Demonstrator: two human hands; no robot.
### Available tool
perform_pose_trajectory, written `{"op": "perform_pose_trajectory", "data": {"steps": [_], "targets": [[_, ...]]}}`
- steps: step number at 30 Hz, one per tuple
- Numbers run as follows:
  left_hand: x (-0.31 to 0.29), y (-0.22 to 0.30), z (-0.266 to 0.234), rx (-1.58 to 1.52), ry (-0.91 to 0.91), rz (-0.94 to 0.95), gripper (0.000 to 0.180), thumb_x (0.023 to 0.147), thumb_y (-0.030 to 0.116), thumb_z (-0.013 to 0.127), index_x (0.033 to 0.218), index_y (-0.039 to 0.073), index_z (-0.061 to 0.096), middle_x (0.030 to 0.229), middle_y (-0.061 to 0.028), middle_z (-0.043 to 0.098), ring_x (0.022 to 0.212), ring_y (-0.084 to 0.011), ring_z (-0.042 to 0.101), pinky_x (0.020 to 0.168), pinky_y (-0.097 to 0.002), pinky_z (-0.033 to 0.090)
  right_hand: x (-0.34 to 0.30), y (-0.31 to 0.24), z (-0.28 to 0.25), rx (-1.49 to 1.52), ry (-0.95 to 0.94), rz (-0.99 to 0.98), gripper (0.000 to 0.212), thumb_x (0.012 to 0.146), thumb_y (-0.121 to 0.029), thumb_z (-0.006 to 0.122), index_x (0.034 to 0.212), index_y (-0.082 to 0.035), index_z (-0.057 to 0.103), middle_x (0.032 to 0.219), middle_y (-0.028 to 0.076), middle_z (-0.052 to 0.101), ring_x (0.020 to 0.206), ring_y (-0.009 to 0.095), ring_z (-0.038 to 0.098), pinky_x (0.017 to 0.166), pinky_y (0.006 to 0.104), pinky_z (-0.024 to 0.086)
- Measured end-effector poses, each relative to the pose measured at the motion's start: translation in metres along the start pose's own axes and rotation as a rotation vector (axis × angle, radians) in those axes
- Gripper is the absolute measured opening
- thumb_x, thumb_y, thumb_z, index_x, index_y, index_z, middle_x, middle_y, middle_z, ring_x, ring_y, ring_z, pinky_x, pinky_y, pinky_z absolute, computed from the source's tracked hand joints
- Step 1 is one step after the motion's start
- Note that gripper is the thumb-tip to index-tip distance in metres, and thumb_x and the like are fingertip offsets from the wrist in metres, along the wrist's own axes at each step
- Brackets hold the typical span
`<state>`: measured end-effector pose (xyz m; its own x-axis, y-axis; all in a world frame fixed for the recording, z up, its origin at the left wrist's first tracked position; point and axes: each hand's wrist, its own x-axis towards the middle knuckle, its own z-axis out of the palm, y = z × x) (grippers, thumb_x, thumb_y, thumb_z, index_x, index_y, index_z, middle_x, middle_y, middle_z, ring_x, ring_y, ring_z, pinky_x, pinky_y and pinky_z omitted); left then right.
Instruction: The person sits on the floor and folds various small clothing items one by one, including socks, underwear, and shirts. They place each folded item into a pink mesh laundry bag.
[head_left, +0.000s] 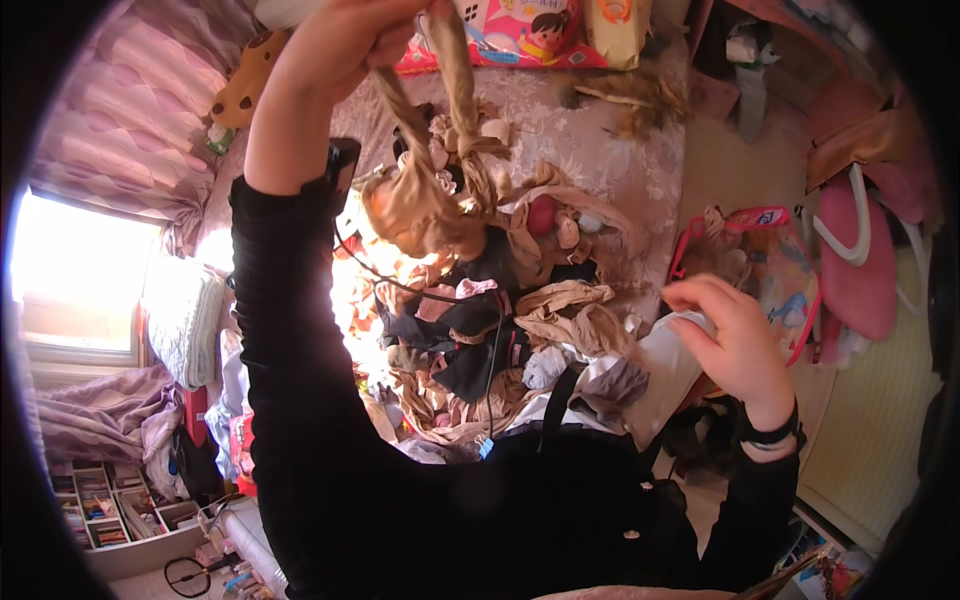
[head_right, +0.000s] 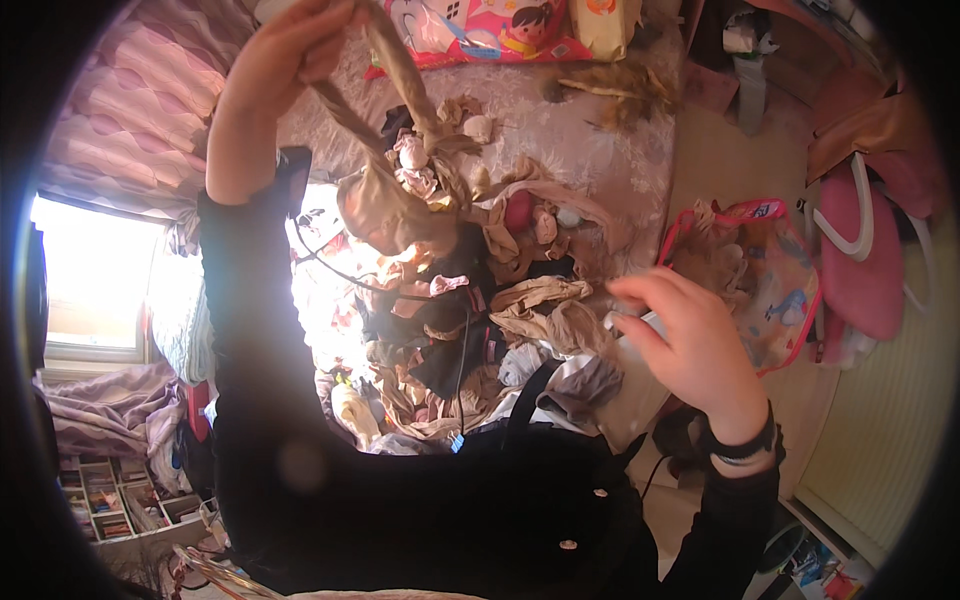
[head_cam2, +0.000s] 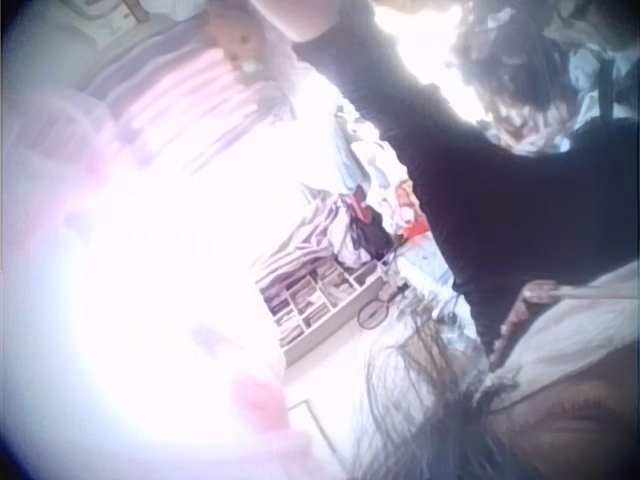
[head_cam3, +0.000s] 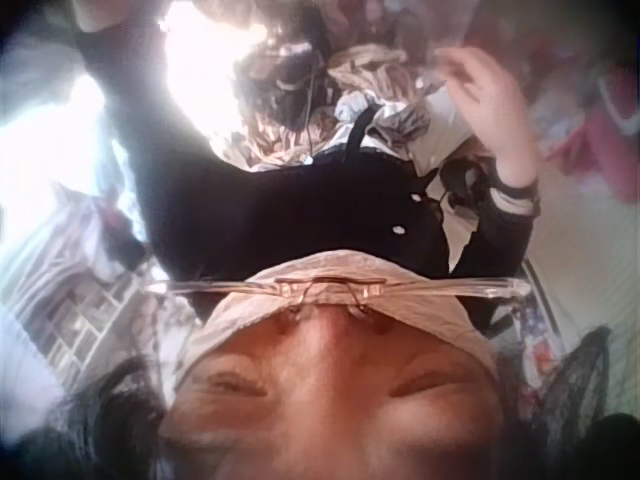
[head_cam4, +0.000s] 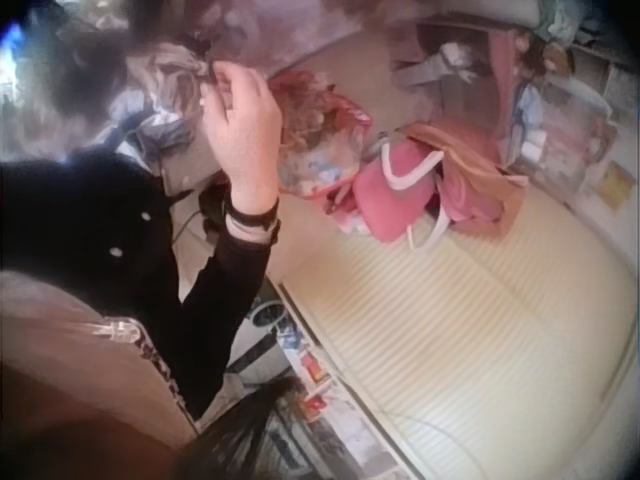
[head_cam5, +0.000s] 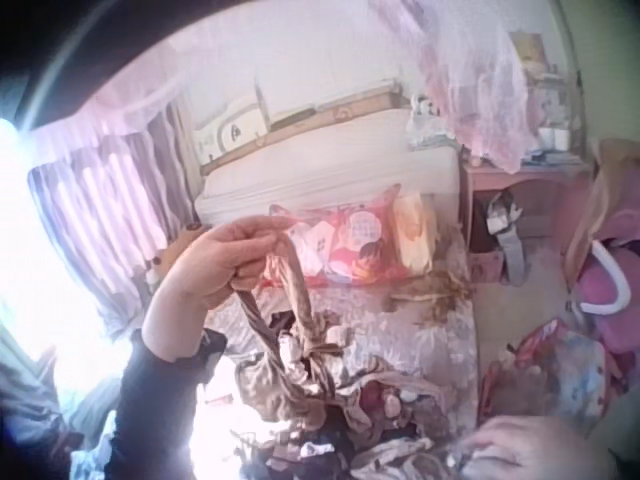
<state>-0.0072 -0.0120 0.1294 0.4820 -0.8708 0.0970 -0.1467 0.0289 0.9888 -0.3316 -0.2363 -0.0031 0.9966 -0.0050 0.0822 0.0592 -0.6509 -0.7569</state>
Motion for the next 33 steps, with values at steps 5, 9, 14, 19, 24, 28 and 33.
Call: {"op": "perform_pose_trajectory", "data": {"steps": [5,9,14,19,24,28,33], "targets": [[0.046,0.057,0.073,-0.076,-0.055,0.318,0.035,0.091,0.004,0.049,0.125,-0.005,0.045,0.103,-0.0096,0.059,0.064,-0.0067,0.042,0.052,-0.0167,0.034,0.068,-0.014,0.028,0.212,0.188,-0.150,0.061,0.072,-0.012,0.074,0.125,-0.001,0.045,0.118,0.015,0.053,0.110,0.026,0.052,0.090,0.0348,0.043],[0.082,0.082,0.129,-0.107,-0.411,0.561,0.032,0.091,0.006,0.050,0.121,-0.006,0.048,0.105,-0.0110,0.058,0.081,-0.0104,0.052,0.064,-0.0224,0.043,0.121,0.002,0.045,0.226,0.437,-0.266,0.066,0.075,-0.027,0.075,0.126,0.001,0.045,0.112,0.017,0.057,0.103,0.024,0.055,0.087,0.0331,0.043],[0.113,0.026,0.152,0.546,-0.194,0.464,0.041,0.087,0.023,0.057,0.117,-0.004,0.048,0.090,-0.0096,0.063,0.082,-0.0179,0.060,0.071,-0.0291,0.048,0.098,0.016,-0.009,1.014,0.611,0.127,0.021,0.091,-0.020,0.054,0.104,-0.005,0.062,0.087,0.001,0.062,0.074,0.010,0.056,0.063,0.0249,0.044],[0.084,-0.076,0.186,0.174,-0.372,0.177,0.106,0.076,0.047,0.071,0.145,0.003,0.003,0.123,-0.0158,0.048,0.109,-0.0249,0.052,0.091,-0.0380,0.043,0.052,0.010,-0.081,1.273,0.661,-0.175,0.035,0.094,-0.030,0.051,0.119,-0.005,0.052,0.108,0.007,0.060,0.097,0.019,0.058,0.087,0.0349,0.046],[0.096,-0.080,0.218,-0.039,-0.438,0.047,0.068,0.079,0.022,0.072,0.133,0.002,0.036,0.111,-0.0126,0.058,0.092,-0.0150,0.059,0.078,-0.0285,0.049,0.032,0.004,-0.106,1.221,0.762,-0.163,0.032,0.096,-0.025,0.049,0.120,-0.004,0.050,0.115,0.006,0.057,0.108,0.018,0.053,0.093,0.0341,0.043],[0.135,-0.038,0.193,0.152,-0.233,0.207,0.020,0.079,0.004,0.061,0.098,0.000,0.063,0.086,-0.0023,0.065,0.076,-0.0093,0.060,0.067,-0.0223,0.048,0.002,0.001,-0.133,1.052,1.095,-0.335,0.020,0.094,-0.020,0.053,0.106,-0.005,0.057,0.094,0.003,0.062,0.083,0.010,0.058,0.071,0.0265,0.048],[0.179,0.026,0.167,0.610,0.065,0.479,0.022,0.074,-0.001,0.055,0.094,0.002,0.062,0.078,-0.0004,0.060,0.072,-0.0076,0.054,0.068,-0.0220,0.044,-0.035,0.005,-0.153,0.950,1.176,-0.125,0.018,0.096,-0.022,0.050,0.094,-0.004,0.055,0.078,0.006,0.062,0.058,0.013,0.057,0.055,0.0274,0.049]]}}
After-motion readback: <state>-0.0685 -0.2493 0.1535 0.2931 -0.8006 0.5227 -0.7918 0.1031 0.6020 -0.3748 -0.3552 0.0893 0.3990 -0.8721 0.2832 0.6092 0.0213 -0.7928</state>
